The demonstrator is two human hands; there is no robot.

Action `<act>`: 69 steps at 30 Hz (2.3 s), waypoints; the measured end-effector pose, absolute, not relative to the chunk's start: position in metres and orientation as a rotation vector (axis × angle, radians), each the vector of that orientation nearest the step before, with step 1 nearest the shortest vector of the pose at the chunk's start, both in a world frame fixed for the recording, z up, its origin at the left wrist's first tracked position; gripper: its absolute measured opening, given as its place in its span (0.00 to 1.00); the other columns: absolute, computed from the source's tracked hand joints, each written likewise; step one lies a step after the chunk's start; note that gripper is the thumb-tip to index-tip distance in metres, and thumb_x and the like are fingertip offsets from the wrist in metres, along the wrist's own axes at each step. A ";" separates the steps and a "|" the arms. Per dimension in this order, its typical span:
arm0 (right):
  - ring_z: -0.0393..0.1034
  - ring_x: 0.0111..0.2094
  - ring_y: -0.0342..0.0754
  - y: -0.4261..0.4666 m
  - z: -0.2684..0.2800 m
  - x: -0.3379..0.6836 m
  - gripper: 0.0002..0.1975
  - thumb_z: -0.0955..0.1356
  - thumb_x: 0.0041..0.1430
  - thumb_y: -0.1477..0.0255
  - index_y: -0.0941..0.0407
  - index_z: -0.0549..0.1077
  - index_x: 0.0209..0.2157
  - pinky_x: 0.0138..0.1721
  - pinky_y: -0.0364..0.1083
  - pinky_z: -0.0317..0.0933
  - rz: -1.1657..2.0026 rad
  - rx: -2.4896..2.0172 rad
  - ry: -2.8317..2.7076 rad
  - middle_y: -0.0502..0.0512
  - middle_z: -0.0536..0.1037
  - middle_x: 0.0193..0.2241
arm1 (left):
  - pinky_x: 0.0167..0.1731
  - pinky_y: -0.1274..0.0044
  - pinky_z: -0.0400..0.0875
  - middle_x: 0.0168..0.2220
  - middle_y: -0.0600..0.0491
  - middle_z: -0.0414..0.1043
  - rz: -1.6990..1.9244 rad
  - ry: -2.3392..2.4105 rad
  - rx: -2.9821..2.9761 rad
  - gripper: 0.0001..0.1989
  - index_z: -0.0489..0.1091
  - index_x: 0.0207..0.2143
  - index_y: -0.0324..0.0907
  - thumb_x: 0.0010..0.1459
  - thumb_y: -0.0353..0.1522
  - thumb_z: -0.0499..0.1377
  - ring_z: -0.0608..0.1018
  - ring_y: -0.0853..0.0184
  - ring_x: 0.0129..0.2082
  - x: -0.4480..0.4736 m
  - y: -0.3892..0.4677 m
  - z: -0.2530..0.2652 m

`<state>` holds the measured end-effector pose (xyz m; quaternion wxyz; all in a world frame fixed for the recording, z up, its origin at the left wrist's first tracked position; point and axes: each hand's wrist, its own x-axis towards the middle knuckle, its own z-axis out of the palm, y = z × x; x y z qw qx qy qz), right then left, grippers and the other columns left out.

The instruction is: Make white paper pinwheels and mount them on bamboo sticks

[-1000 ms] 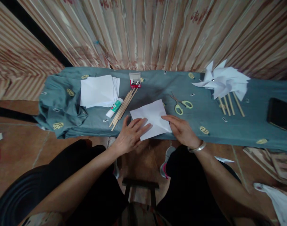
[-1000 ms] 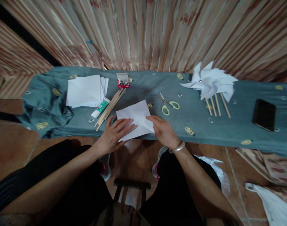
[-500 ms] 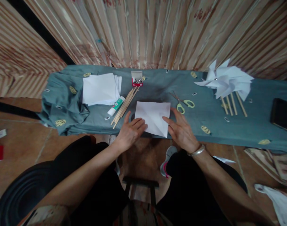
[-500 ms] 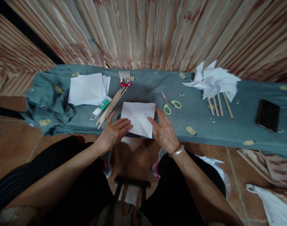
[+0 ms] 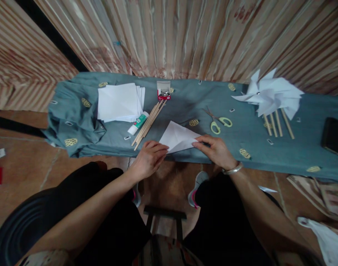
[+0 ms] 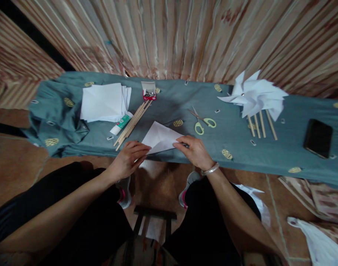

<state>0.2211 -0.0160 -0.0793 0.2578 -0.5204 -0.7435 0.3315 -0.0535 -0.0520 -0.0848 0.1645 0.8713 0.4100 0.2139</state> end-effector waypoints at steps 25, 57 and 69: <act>0.76 0.36 0.55 0.019 -0.081 0.176 0.12 0.66 0.60 0.64 0.55 0.79 0.36 0.38 0.48 0.63 0.575 -1.741 -2.058 0.58 0.83 0.34 | 0.66 0.56 0.46 0.68 0.31 0.45 0.272 1.219 2.683 0.36 0.46 0.66 0.28 0.61 0.33 0.56 0.44 0.49 0.70 -0.019 -0.060 -0.094; 0.76 0.38 0.58 0.023 -0.076 0.166 0.13 0.64 0.62 0.66 0.57 0.78 0.38 0.39 0.50 0.63 0.425 -1.891 -2.179 0.60 0.82 0.35 | 0.65 0.56 0.47 0.68 0.31 0.46 0.244 1.235 2.667 0.39 0.45 0.66 0.28 0.59 0.35 0.59 0.45 0.47 0.70 -0.022 -0.055 -0.105; 0.58 0.60 0.62 -0.010 -0.093 0.154 0.29 0.61 0.64 0.61 0.66 0.62 0.60 0.60 0.59 0.48 0.054 -1.642 -2.262 0.71 0.66 0.60 | 0.66 0.56 0.46 0.69 0.32 0.44 0.177 1.235 2.685 0.39 0.44 0.67 0.27 0.60 0.34 0.57 0.44 0.47 0.70 -0.021 -0.055 -0.106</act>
